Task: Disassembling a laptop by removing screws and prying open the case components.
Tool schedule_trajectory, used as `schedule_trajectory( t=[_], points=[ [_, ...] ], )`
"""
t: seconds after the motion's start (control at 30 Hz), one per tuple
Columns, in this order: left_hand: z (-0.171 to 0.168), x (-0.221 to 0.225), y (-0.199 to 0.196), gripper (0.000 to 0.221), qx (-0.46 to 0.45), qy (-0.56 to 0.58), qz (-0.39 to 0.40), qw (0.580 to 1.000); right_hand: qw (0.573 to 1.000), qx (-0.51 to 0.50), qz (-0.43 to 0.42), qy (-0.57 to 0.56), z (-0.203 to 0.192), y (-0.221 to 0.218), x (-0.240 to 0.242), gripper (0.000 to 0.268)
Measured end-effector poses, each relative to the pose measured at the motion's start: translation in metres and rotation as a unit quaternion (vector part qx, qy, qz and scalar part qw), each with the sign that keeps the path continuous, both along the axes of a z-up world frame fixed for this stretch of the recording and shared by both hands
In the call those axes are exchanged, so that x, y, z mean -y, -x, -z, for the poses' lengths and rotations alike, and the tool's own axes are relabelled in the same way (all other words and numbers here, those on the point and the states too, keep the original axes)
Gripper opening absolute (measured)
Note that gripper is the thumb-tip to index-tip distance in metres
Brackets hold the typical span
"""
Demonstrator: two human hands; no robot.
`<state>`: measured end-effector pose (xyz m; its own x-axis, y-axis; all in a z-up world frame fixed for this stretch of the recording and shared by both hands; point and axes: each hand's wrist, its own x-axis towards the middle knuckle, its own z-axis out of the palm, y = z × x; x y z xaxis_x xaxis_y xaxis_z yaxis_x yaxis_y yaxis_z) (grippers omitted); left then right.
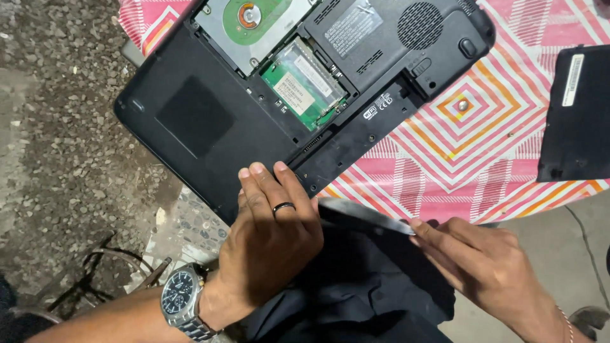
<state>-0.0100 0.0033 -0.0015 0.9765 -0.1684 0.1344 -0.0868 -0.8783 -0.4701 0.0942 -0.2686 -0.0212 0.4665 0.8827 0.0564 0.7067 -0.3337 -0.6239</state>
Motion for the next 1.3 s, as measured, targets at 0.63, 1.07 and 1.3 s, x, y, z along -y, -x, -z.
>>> schedule_trajectory(
  t=[0.63, 1.07, 1.3],
  points=[
    [-0.037, 0.003, -0.005, 0.036, -0.045, -0.060, 0.065, 0.995, 0.928, 0.332, 0.098, 0.136, 0.009, -0.033, 0.052, 0.020],
    [-0.059, -0.001, 0.008, 0.043, -0.062, -0.114, 0.014, 0.991, 0.932, 0.307, 0.035, -0.188, -0.006, -0.001, -0.078, 0.022],
    [-0.070, -0.013, 0.010, 0.037, -0.062, -0.113, 0.016, 0.991, 0.926, 0.307, 0.048, -0.215, 0.007, 0.002, -0.100, 0.022]
  ],
)
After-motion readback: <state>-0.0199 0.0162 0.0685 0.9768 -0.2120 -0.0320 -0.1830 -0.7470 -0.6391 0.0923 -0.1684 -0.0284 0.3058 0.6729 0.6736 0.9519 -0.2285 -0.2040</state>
